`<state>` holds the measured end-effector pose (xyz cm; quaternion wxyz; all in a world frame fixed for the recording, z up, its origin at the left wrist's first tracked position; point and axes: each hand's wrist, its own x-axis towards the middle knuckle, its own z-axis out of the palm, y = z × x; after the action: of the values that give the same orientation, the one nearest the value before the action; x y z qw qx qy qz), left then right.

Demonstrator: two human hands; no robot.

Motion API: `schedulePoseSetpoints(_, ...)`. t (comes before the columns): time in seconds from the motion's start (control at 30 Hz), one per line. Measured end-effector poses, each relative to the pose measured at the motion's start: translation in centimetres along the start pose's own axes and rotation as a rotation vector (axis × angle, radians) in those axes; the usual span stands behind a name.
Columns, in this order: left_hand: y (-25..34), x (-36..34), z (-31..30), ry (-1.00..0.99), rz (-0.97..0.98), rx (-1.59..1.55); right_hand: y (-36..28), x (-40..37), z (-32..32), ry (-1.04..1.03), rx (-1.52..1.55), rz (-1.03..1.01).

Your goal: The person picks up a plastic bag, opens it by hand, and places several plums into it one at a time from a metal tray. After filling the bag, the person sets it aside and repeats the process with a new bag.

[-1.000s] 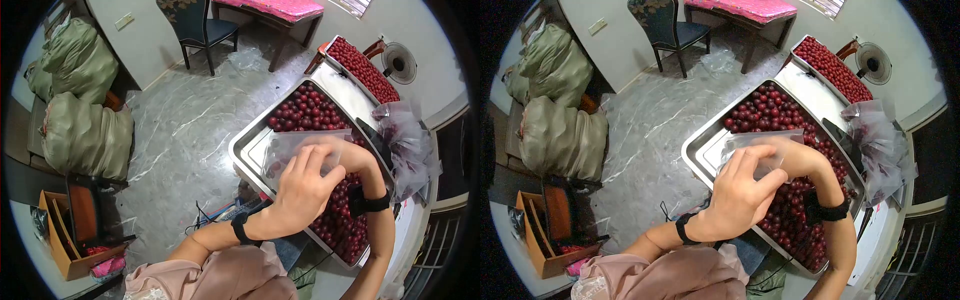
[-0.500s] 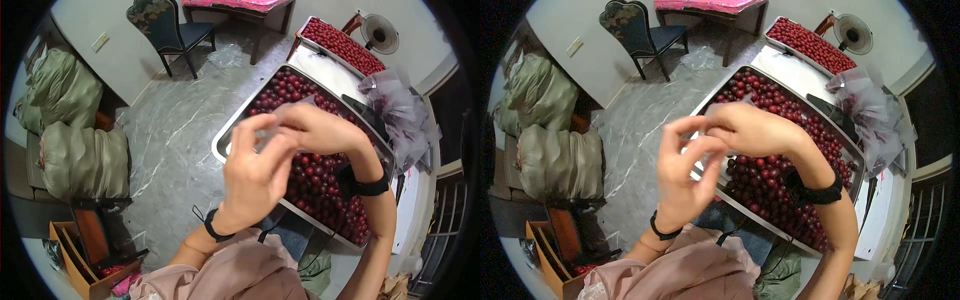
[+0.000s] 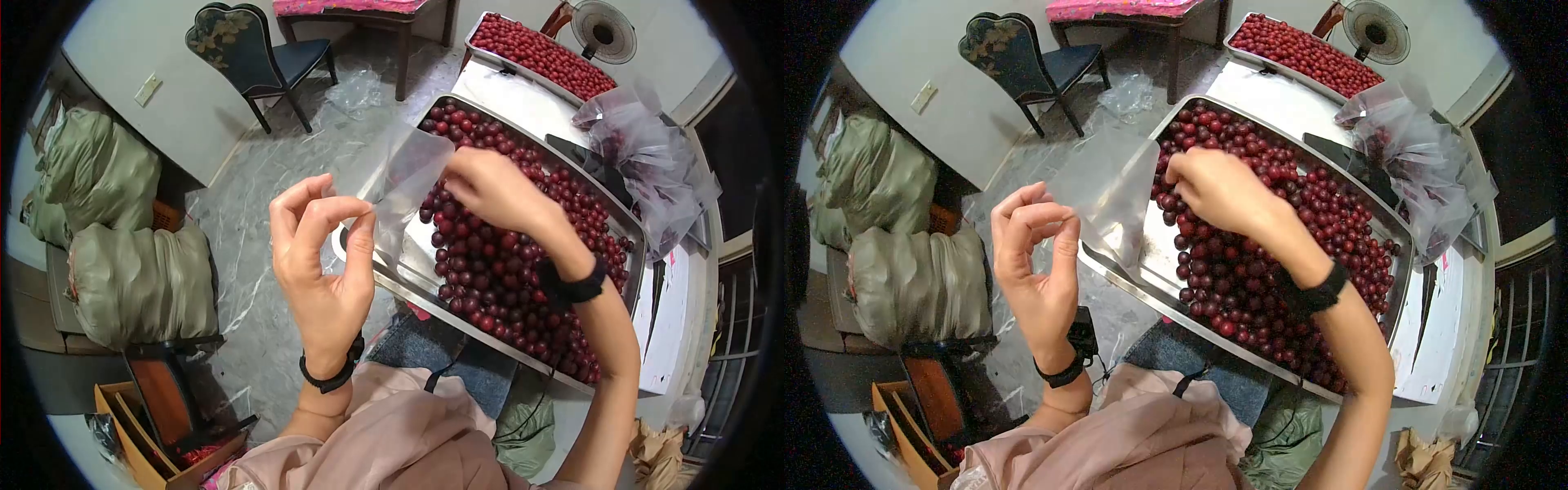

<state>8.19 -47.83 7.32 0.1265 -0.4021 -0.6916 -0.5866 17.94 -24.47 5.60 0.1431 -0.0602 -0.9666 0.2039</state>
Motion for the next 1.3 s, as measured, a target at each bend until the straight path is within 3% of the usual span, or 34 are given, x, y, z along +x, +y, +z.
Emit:
schedulePoseSetpoints(0.13, 0.6, -0.1, 0.1, -0.002, -0.044, -0.007, 0.7, 0.7, 4.4, -0.137, -0.177, 0.036)
schedulePoseSetpoints(0.43, 0.8, -0.1, 0.8, -0.038, 0.030, -0.011, 3.7, 1.6, 9.0, -0.080, -0.330, -0.023)
schedulePoseSetpoints(0.53, 1.2, -0.2, 1.0, -0.063, 0.003, -0.026, 2.9, 1.4, 6.8, -0.142, -0.195, 0.066)
schedulePoseSetpoints(0.6, 1.2, 0.0, 1.1, -0.069, 0.049, -0.014, 1.7, 0.1, 3.3, 0.072, -0.075, -0.050)
schedulePoseSetpoints(0.67, 1.2, 0.1, 1.3, -0.074, 0.095, -0.003, 1.9, -0.9, 0.6, 0.122, 0.047, -0.024)
schedulePoseSetpoints(0.73, 1.5, 0.1, 1.7, -0.101, 0.106, -0.008, -0.5, -2.6, -3.2, 0.141, 0.262, 0.181)
schedulePoseSetpoints(0.87, 2.5, -0.1, 2.9, -0.149, 0.133, -0.039, -1.8, -6.5, -7.1, 0.338, 0.429, 0.293)
schedulePoseSetpoints(0.9, 2.8, -0.2, 3.4, -0.179, 0.134, -0.067, -2.9, -7.5, -8.7, 0.298, 0.495, 0.369)
schedulePoseSetpoints(1.13, 5.3, -1.2, 5.7, -0.305, 0.125, -0.122, -5.2, -11.2, -9.7, 0.271, 0.787, 0.330)
schedulePoseSetpoints(1.3, 5.8, -2.8, 6.9, -0.373, 0.204, -0.057, -5.4, -11.3, -9.3, 0.052, 0.669, 0.308)
